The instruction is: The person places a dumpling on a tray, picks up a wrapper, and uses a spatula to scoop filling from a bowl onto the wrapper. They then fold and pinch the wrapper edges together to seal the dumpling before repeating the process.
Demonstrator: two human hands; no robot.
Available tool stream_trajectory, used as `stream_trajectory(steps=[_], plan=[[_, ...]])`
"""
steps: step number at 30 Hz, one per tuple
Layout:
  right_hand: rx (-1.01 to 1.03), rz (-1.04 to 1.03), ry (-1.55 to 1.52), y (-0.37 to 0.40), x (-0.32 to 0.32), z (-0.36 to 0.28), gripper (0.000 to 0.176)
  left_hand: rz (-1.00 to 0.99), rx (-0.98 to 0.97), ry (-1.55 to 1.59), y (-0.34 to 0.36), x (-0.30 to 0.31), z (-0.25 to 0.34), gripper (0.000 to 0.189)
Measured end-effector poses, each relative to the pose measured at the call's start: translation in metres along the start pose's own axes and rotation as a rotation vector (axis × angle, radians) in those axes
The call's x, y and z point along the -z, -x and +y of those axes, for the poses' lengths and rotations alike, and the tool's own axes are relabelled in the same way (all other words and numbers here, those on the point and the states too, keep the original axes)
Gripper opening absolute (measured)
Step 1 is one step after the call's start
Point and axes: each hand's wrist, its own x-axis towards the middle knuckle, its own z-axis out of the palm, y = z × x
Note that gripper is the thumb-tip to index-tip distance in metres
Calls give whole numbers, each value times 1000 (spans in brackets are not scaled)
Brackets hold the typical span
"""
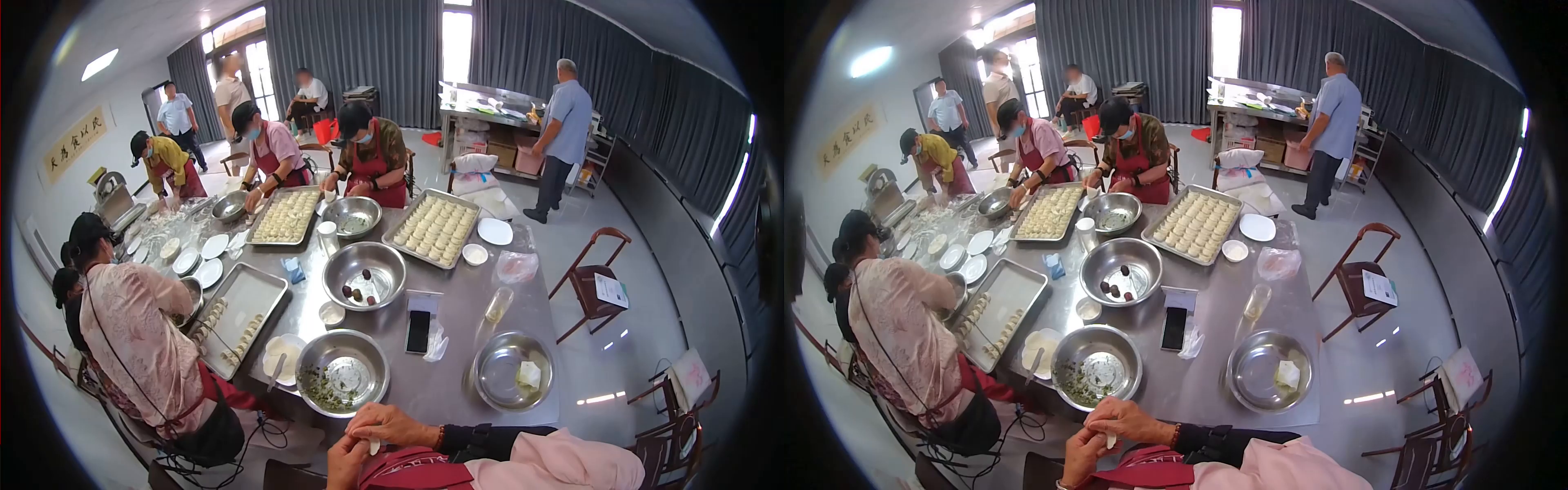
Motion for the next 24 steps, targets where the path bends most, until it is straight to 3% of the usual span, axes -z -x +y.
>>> stream_trajectory(steps=[12, 14, 24], plan=[[-69, 38, -71, 2, -11, 3, 16, 51, -33, -27, 9, -2, 4, 17], [73, 25, 59, 1, -10, 3, 18, 59, -14, -17, 6, 2, -5, 16], [-45, 78, -82, 7, -14, 5, 20, 47, -6, -32, 6, -1, -3, 14]])
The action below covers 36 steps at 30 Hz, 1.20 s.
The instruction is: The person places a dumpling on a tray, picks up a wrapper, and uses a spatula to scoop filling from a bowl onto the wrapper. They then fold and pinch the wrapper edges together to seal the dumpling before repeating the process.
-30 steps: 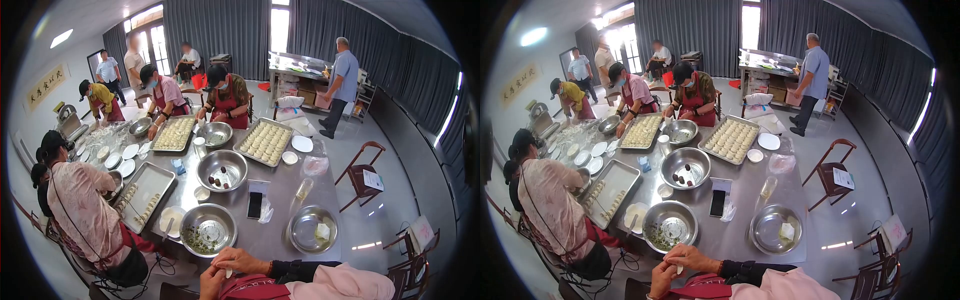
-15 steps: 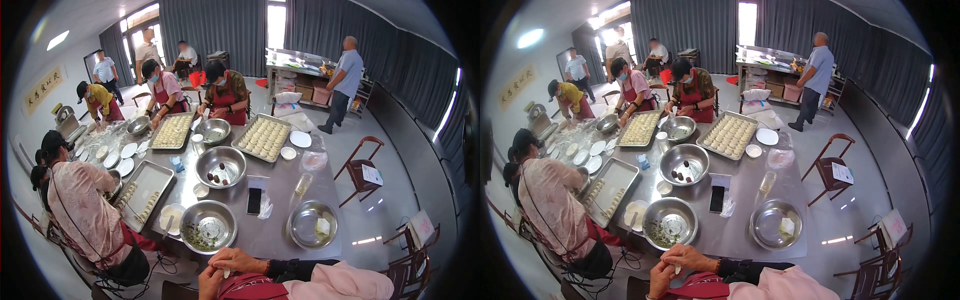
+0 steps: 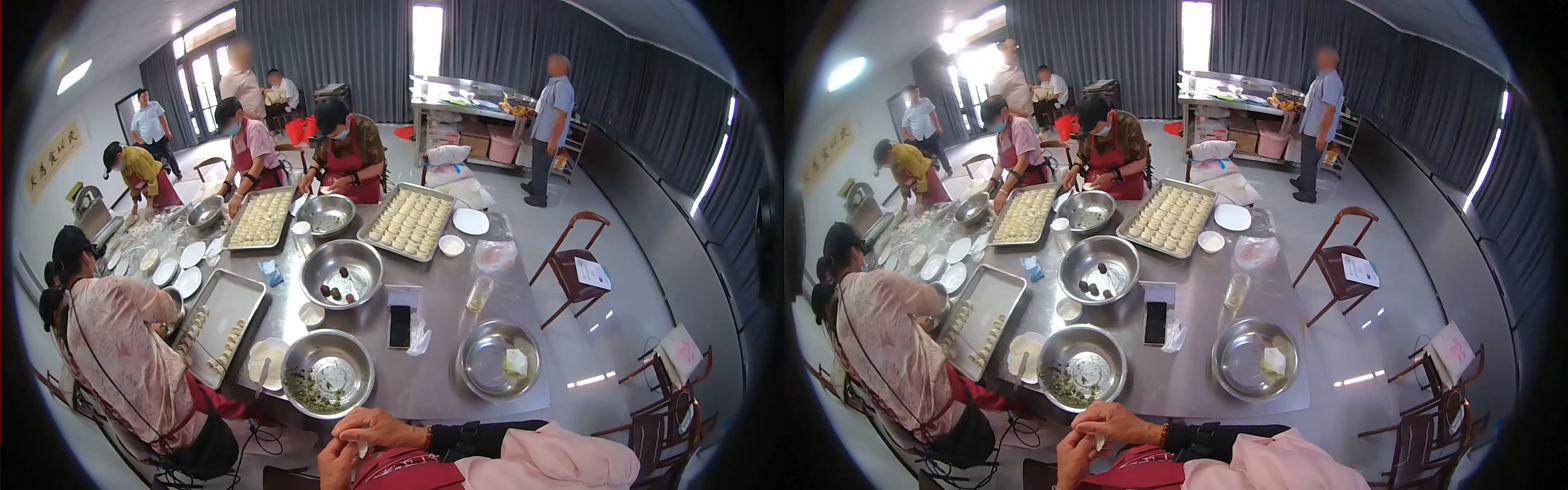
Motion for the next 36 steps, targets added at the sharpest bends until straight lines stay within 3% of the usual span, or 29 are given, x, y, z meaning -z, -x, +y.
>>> stream_trajectory(steps=[2, 6, 8, 14, 27, 29, 36], plan=[[-167, 11, -108, 2, -1, -11, 18, 52, -1, 88, 1, -7, 5, 13], [-152, -23, -137, 3, 1, 6, 18, 34, 10, 40, 0, -2, 2, 12], [29, -23, 11, 2, 2, 11, 20, -12, 8, -14, -1, -1, 3, 12], [-121, -24, -134, 1, 2, 9, 18, 22, 39, 45, -3, -3, 5, 16], [-112, 2, -132, -5, 2, 11, 20, 16, 9, 27, -8, -3, 11, 14], [-114, -14, -2, -7, 5, 7, 20, 6, 10, 28, -12, 0, 6, 14], [-118, -51, 32, -13, 9, 5, 19, -31, 16, 85, -20, 5, -1, 11]])
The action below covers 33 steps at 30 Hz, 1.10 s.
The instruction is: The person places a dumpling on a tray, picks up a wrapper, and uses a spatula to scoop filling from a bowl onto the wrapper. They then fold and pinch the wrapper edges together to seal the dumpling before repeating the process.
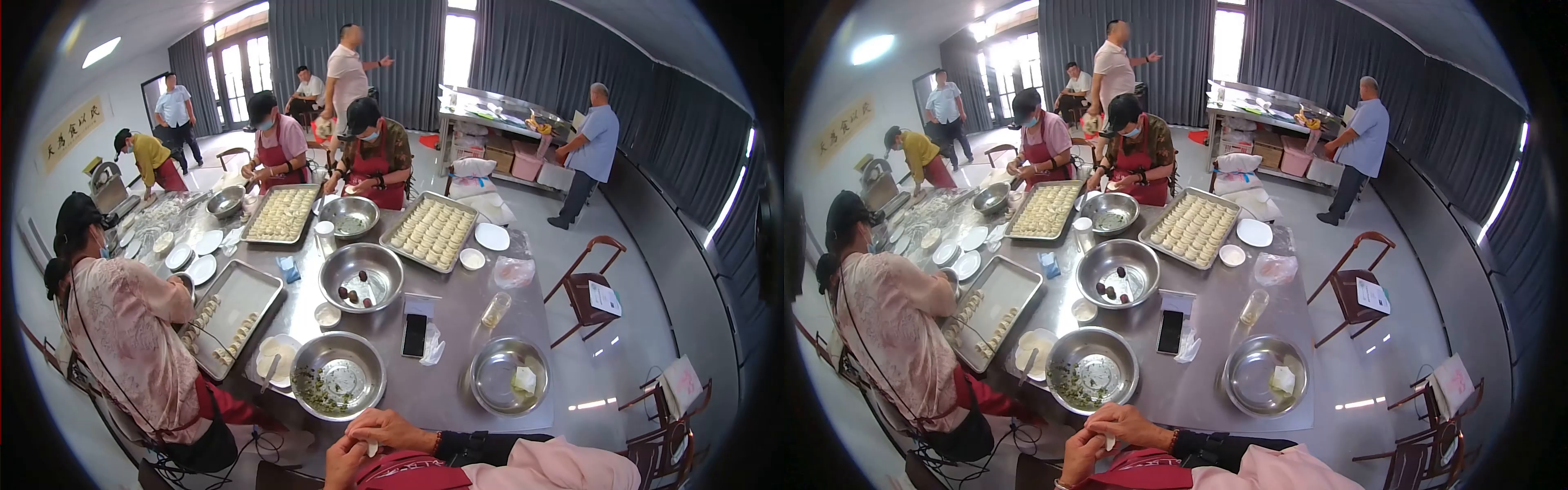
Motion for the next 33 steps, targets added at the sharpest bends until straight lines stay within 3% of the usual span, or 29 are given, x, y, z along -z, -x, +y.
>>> stream_trajectory(steps=[3, 9, 12, 14, 18, 20, 23, 24, 26, 29, 33], plan=[[-43, 32, -108, -3, -2, -1, 18, 30, 13, 46, -2, -1, 4, 11], [36, 3, -19, -10, 1, 7, 18, 30, -3, -41, -8, 8, 0, 14], [115, -5, 42, -13, -1, 6, 18, -6, 13, 76, -18, 20, -17, 20], [-48, 82, -118, -12, -4, -9, 16, 25, 9, 183, -15, 9, 0, 19], [-156, 44, -258, -15, -2, 0, 19, 33, 14, 178, -17, 10, 0, 20], [63, 2, -65, -17, 2, 15, 19, 6, -14, 82, -22, 16, -9, 20], [108, -5, 28, -18, 4, 15, 17, -14, -10, 30, -25, 20, -14, 20], [109, -2, 28, -16, 3, 14, 17, -16, -10, 28, -25, 19, -15, 20], [-92, 100, -129, -13, -1, -6, 14, 24, 6, 182, -22, 8, -4, 19], [35, 62, -94, -13, 1, 9, 15, -11, -19, 122, -25, 16, -14, 21], [60, 59, -63, -13, 1, 11, 15, 26, -6, 115, -20, 10, -7, 21]])
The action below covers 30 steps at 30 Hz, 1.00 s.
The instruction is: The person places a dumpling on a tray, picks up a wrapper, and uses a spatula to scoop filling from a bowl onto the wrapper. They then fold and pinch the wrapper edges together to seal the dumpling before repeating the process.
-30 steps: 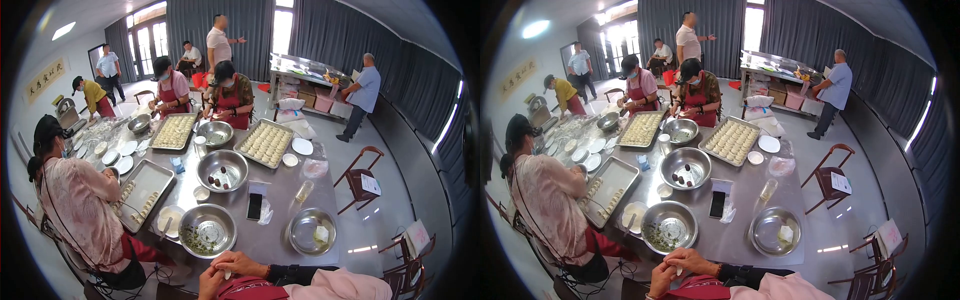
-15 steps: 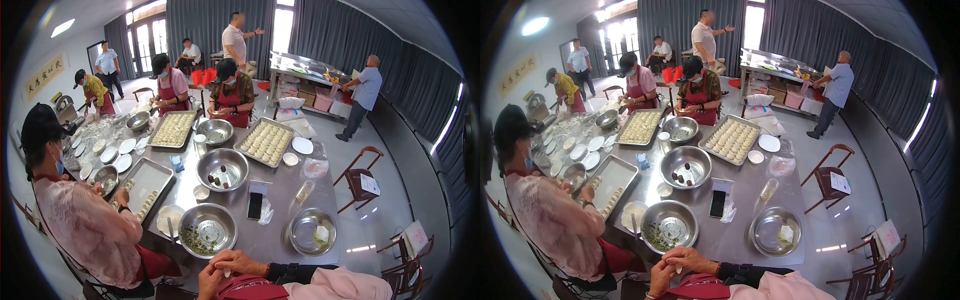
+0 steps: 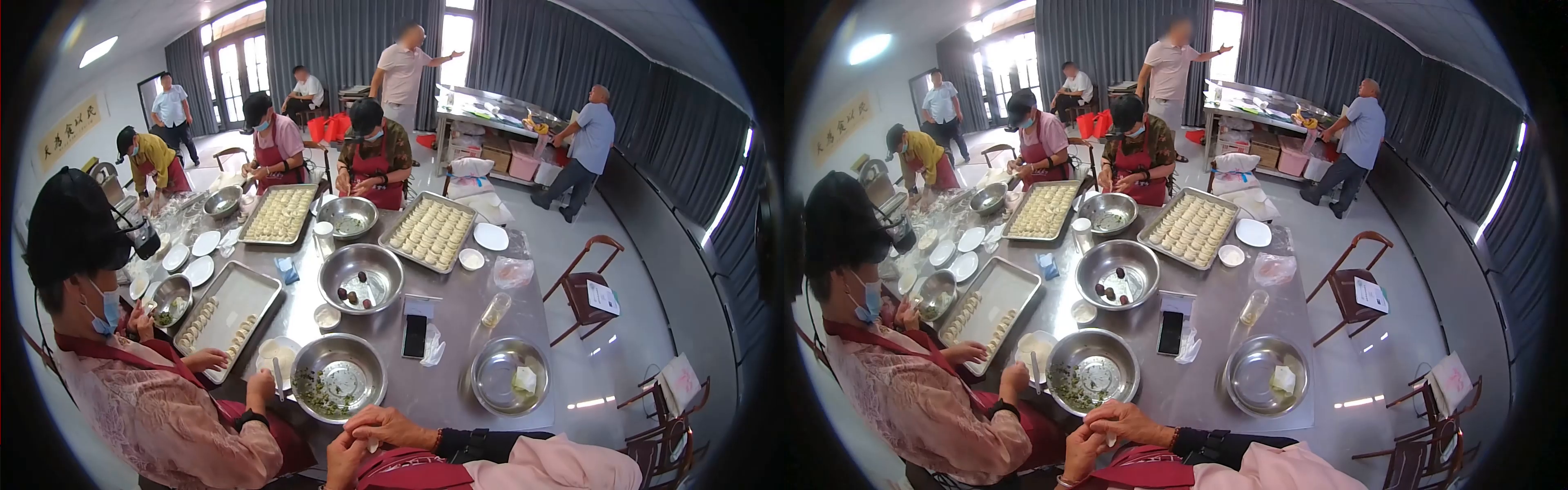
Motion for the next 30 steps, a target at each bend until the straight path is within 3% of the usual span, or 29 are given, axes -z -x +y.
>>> stream_trajectory(steps=[6, 9, 11, 15, 17, 18, 20, 23, 24, 26, 30], plan=[[29, -24, 49, 1, -3, -11, 16, -35, -41, -57, 0, 2, 0, 20], [-127, 69, -77, 5, -8, -17, 19, 1, -55, 15, 5, -2, 3, 19], [34, 2, -16, 4, -6, -2, 20, -10, -66, 42, 4, -2, 2, 21], [57, -25, 98, 5, -8, -10, 20, -7, -31, 58, 3, -1, -1, 22], [-236, 63, -170, 10, -15, -30, 20, 18, -67, 106, 4, -5, 3, 24], [-240, 63, -171, 10, -14, -22, 20, 19, -65, 107, 3, -3, -1, 24], [54, -4, 25, 6, -10, 4, 21, 28, -102, 35, -1, 4, -12, 23], [147, -24, 181, 6, -8, 4, 21, 49, -54, 104, 7, -10, 4, 25], [143, -26, 178, 7, -10, -3, 21, 53, -50, 104, 8, -11, 6, 25], [-72, 78, 10, 10, -16, -20, 20, 84, -58, 90, 9, -12, 9, 26], [63, 1, 106, 10, -9, 3, 20, 43, -39, 122, 10, -9, 8, 26]])
